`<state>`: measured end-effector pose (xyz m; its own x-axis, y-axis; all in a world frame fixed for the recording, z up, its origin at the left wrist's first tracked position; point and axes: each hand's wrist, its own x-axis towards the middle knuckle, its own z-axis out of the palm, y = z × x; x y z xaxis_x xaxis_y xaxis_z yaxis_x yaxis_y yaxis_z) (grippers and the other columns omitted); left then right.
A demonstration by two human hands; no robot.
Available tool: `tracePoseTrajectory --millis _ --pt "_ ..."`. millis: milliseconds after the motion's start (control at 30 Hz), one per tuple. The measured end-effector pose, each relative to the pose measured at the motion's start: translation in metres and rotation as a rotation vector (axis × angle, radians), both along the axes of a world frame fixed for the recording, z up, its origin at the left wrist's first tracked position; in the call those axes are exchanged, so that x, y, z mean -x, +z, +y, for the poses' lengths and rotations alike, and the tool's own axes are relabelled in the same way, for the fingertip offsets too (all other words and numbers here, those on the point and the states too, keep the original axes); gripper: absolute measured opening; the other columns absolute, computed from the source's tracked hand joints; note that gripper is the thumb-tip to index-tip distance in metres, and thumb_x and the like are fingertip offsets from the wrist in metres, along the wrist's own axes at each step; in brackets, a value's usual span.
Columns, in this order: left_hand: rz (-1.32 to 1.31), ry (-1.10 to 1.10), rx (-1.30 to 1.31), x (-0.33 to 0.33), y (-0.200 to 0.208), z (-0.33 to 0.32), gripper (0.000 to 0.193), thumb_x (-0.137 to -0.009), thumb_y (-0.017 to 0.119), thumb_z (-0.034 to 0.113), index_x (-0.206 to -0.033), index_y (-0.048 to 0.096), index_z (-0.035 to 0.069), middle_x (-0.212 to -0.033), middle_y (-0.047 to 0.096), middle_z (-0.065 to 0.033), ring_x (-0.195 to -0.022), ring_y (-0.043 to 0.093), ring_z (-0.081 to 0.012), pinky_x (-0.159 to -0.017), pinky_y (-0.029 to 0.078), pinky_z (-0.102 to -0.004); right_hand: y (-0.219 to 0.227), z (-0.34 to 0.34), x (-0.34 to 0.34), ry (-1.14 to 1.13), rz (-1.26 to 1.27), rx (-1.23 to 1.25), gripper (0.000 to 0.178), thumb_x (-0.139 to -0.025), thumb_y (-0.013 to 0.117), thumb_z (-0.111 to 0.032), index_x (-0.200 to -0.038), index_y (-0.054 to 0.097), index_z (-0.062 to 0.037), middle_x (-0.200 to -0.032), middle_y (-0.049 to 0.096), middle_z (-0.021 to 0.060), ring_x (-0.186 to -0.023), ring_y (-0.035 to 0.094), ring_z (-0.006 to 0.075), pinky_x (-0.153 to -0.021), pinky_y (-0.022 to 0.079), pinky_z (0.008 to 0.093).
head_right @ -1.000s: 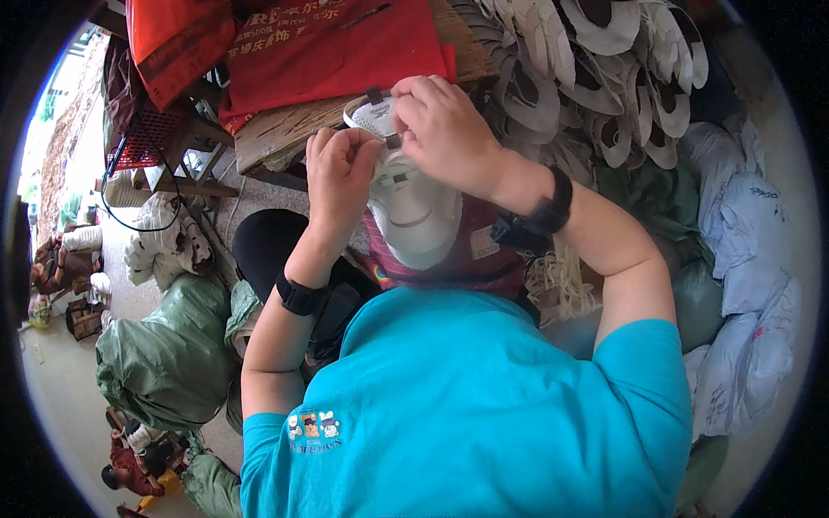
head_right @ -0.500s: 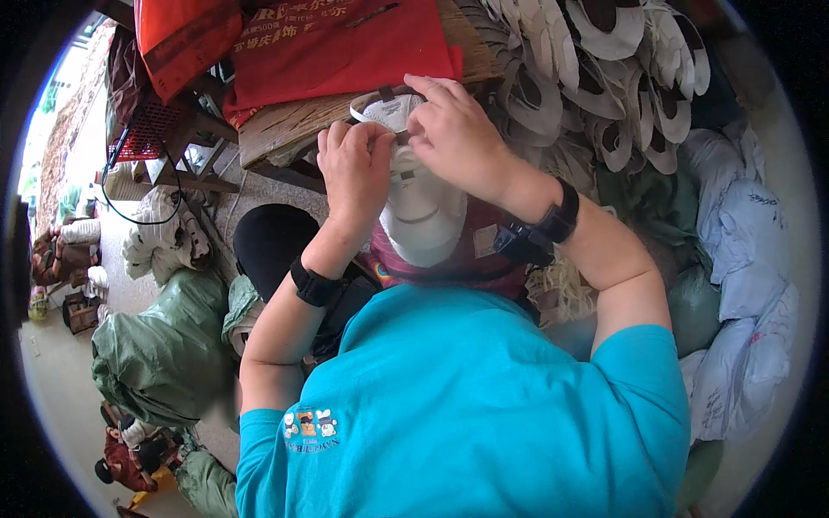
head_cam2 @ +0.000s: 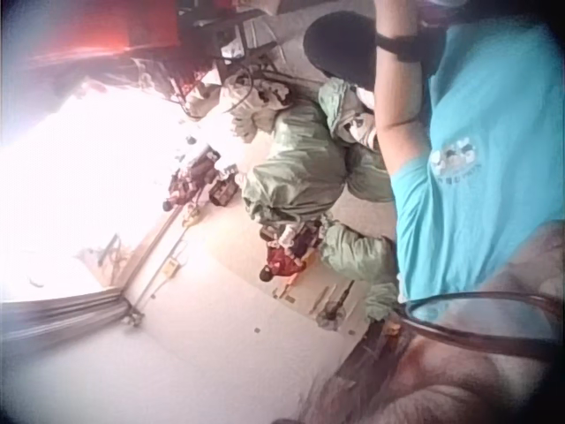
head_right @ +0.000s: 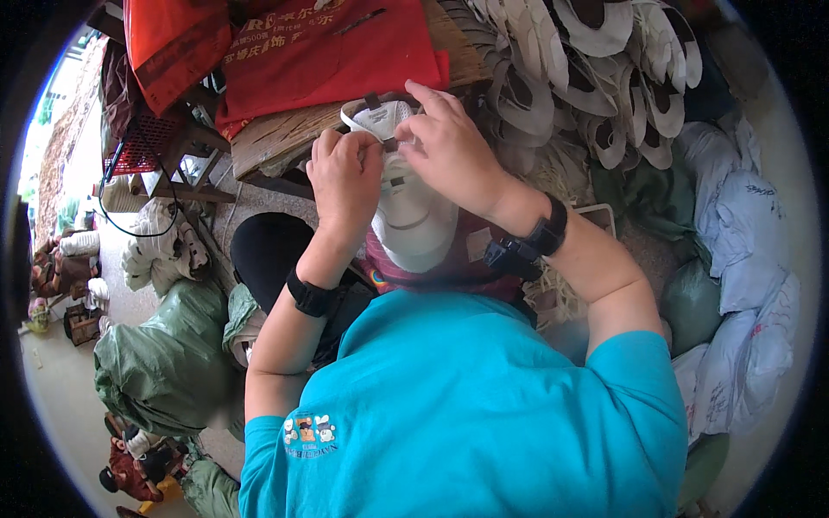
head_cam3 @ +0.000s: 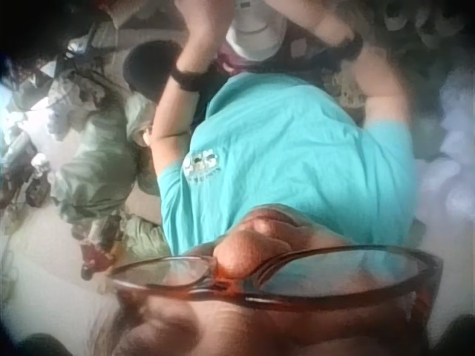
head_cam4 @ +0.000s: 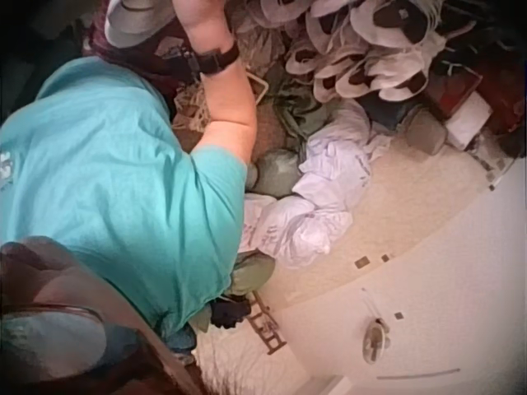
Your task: The person sits on the floor and threads white shoelaces through the eyelets of a white sneaker held on their lap. They pull the laces tight, adjust the fit, and tie a knot before moving to another shoe from a nearby pile.
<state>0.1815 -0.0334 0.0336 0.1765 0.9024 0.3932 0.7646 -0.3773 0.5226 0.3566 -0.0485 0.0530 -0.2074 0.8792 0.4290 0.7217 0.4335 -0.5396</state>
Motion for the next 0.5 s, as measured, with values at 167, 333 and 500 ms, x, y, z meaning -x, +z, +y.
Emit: tracePoseTrajectory --millis 167,333,500 --pt "-0.131 -0.071 0.12 0.004 0.002 0.002 0.009 -0.083 0.068 0.017 -0.085 0.068 0.008 -0.09 0.056 -0.0099 -0.095 0.056 -0.03 -0.08 0.042 -0.043 -0.006 0.005 -0.007 0.046 0.094 0.071 0.016 -0.081 0.072 -0.01 -0.095 0.067 -0.0047 -0.139 0.052 0.0225 -0.13 0.047 0.0392 -0.109 0.04 0.0449" --pt "-0.245 -0.217 0.252 0.024 0.01 0.008 0.012 -0.084 0.071 0.012 -0.089 0.07 0.002 -0.084 0.053 -0.007 -0.072 0.055 -0.0173 -0.065 0.047 -0.0319 -0.001 0.004 -0.01 0.069 0.06 0.094 0.015 -0.083 0.072 -0.011 -0.096 0.068 -0.0065 -0.139 0.054 0.0167 -0.128 0.048 0.0327 -0.105 0.042 0.04" --pt "-0.383 -0.281 0.354 0.032 0.009 0.01 0.012 -0.085 0.072 0.01 -0.092 0.07 0.0 -0.084 0.05 -0.0017 -0.068 0.051 -0.0089 -0.062 0.044 -0.0252 -0.001 0.004 -0.012 0.069 0.029 0.063 0.014 -0.084 0.072 -0.011 -0.097 0.068 -0.0071 -0.138 0.055 0.0141 -0.127 0.049 0.0303 -0.105 0.042 0.0385"
